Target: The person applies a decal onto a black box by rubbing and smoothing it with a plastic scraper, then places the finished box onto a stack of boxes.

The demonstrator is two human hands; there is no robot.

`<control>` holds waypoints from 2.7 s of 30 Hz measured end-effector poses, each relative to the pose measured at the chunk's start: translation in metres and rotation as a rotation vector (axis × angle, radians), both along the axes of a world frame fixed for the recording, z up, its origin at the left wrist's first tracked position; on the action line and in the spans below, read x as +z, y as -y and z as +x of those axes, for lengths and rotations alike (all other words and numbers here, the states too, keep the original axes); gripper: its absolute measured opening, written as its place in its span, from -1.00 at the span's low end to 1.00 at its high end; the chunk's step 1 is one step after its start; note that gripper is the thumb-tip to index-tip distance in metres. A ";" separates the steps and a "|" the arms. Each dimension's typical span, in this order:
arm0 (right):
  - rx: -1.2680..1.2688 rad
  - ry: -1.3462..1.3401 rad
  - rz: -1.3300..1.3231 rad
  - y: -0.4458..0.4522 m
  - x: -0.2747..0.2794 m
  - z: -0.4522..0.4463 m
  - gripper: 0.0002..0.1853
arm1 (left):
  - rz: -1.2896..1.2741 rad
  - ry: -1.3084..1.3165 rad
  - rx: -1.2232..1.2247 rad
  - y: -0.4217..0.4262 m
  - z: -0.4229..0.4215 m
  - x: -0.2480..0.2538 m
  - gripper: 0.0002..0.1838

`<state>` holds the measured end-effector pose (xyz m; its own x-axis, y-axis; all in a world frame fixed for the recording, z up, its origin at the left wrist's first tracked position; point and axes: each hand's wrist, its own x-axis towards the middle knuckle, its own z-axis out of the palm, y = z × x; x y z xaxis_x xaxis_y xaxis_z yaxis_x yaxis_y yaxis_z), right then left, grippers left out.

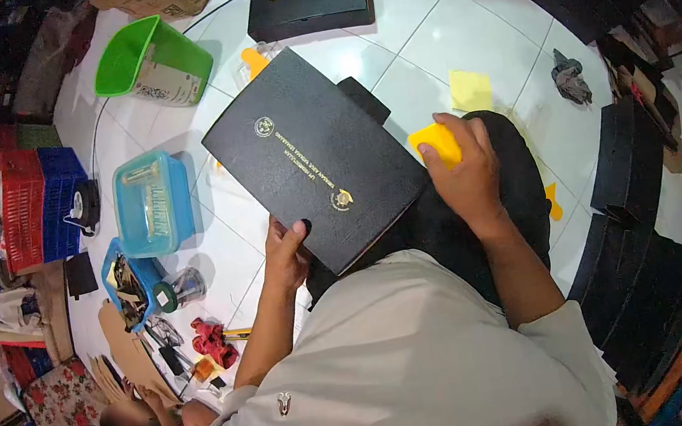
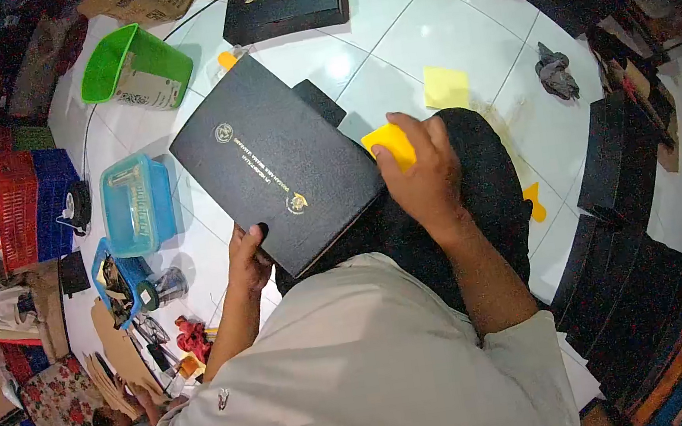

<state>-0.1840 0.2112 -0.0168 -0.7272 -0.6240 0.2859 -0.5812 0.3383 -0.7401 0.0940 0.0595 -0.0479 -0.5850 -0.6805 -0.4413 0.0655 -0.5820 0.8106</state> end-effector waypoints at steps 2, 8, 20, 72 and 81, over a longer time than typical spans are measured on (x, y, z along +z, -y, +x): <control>0.061 -0.114 0.066 0.000 0.007 0.006 -0.49 | -0.005 -0.013 0.003 0.000 0.000 0.000 0.01; 0.148 -0.184 0.021 0.000 0.023 0.031 -0.55 | 0.081 -0.072 0.075 -0.015 -0.010 0.001 -0.10; -0.171 0.129 -0.050 -0.013 -0.005 -0.036 -0.77 | 0.051 -0.020 0.100 -0.012 -0.012 0.008 -0.02; 0.164 0.163 0.296 0.091 -0.086 -0.164 -0.70 | -0.087 0.042 -0.812 0.161 -0.083 0.050 -0.18; 0.363 0.330 0.267 0.091 -0.077 -0.164 -0.48 | -0.082 -0.028 -0.820 0.165 -0.085 0.052 -0.15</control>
